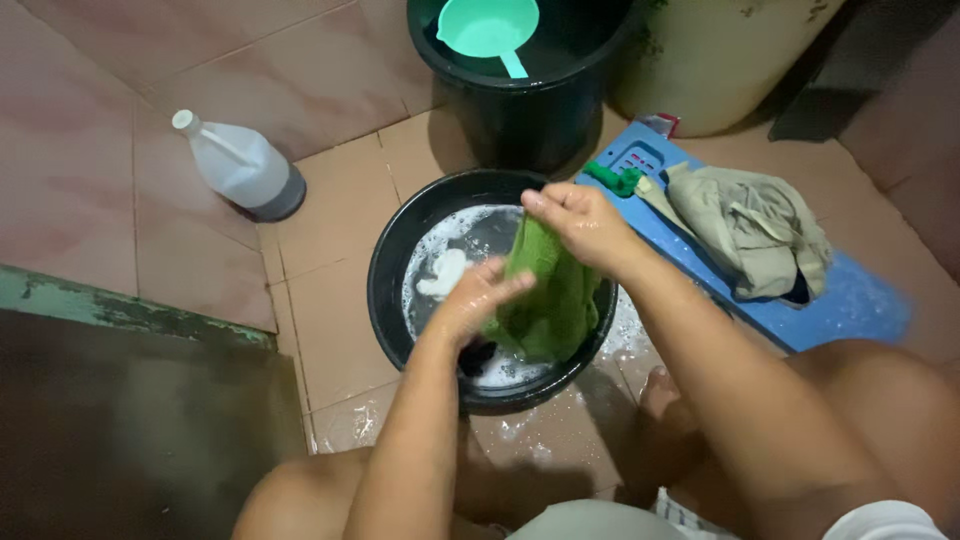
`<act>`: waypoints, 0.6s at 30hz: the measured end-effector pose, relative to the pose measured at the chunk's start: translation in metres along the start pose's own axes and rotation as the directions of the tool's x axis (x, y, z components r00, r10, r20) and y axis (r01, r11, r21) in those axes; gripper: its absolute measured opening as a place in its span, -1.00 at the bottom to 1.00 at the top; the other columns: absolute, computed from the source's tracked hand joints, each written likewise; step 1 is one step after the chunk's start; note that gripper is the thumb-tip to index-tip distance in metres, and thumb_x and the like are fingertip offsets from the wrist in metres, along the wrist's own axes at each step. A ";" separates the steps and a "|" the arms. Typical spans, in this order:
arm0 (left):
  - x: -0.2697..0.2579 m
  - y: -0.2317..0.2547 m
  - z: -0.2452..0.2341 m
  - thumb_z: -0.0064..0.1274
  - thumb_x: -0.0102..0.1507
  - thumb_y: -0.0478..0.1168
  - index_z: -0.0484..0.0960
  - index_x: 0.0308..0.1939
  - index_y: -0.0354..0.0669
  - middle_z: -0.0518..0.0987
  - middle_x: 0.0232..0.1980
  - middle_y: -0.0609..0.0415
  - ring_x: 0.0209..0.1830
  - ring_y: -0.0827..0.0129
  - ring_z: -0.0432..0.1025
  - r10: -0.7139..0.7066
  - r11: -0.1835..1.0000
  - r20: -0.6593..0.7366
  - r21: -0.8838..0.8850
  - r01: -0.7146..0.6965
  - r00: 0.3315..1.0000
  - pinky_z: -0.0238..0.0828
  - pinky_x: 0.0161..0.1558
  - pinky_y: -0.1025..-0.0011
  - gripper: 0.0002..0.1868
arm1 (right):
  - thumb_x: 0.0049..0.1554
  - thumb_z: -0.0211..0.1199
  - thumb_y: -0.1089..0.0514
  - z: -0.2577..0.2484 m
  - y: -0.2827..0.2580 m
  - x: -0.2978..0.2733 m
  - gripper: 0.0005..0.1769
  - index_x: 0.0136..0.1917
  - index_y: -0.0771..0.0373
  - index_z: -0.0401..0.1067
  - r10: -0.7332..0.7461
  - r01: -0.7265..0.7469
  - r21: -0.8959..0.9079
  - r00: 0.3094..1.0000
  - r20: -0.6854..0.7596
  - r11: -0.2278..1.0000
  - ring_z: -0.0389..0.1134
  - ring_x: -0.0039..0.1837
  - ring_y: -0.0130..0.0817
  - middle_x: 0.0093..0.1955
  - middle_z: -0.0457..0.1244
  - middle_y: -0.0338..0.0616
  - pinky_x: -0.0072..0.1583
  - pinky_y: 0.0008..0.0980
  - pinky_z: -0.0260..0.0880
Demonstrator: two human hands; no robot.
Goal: The person sits on the floor and hand-washes a green cloth in a black basin filled with soapy water. They repeatedly scrub, wring, and rinse the cloth, occasionally adding water from a nearby bucket using a green scoop.
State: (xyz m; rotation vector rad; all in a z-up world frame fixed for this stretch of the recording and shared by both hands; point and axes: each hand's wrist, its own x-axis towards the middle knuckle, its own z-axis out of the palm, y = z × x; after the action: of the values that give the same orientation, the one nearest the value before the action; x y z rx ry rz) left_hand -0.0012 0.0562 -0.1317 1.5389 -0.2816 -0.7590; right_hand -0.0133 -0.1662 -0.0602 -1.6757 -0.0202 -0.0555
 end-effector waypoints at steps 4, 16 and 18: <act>0.010 -0.041 0.002 0.33 0.31 0.12 0.45 0.26 -0.39 0.52 0.20 -0.23 0.14 0.23 0.37 -0.179 0.843 -0.082 0.501 0.196 0.980 0.26 0.22 0.23 -0.28 | 0.32 0.21 -0.11 -0.010 -0.011 0.001 -0.57 -0.29 0.17 0.39 -0.036 0.049 0.100 0.991 -0.132 0.994 0.16 -0.26 -0.64 -0.32 0.21 -0.43 -0.21 -0.51 0.19; -0.009 0.062 0.026 0.03 0.40 -0.04 0.64 0.10 -0.27 0.67 -0.01 -0.08 -0.06 0.31 0.53 0.221 0.970 -0.149 -0.073 -0.234 0.964 0.48 0.02 0.31 -0.63 | -0.25 0.61 -0.06 0.000 0.041 -0.022 0.01 0.41 0.19 0.32 0.260 -0.190 -0.193 0.849 0.461 0.963 0.29 0.39 -0.14 0.34 0.32 -0.01 0.43 -0.15 0.22; -0.020 0.080 0.009 -0.03 0.42 -0.09 0.59 0.09 -0.36 0.65 -0.02 -0.15 -0.08 0.18 0.57 0.148 0.957 -0.349 -0.183 -0.223 0.925 0.55 -0.04 0.17 -0.63 | -0.19 0.58 -0.06 -0.001 0.045 -0.021 -0.11 0.37 0.19 0.42 0.380 -0.303 -0.239 0.822 0.424 0.923 0.35 0.39 -0.14 0.30 0.40 -0.04 0.45 -0.15 0.21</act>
State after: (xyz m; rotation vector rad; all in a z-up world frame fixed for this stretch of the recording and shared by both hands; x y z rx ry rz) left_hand -0.0003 0.0501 -0.0491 1.3783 -0.0862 -0.3565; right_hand -0.0324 -0.1714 -0.1057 -1.7966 -0.0757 0.6381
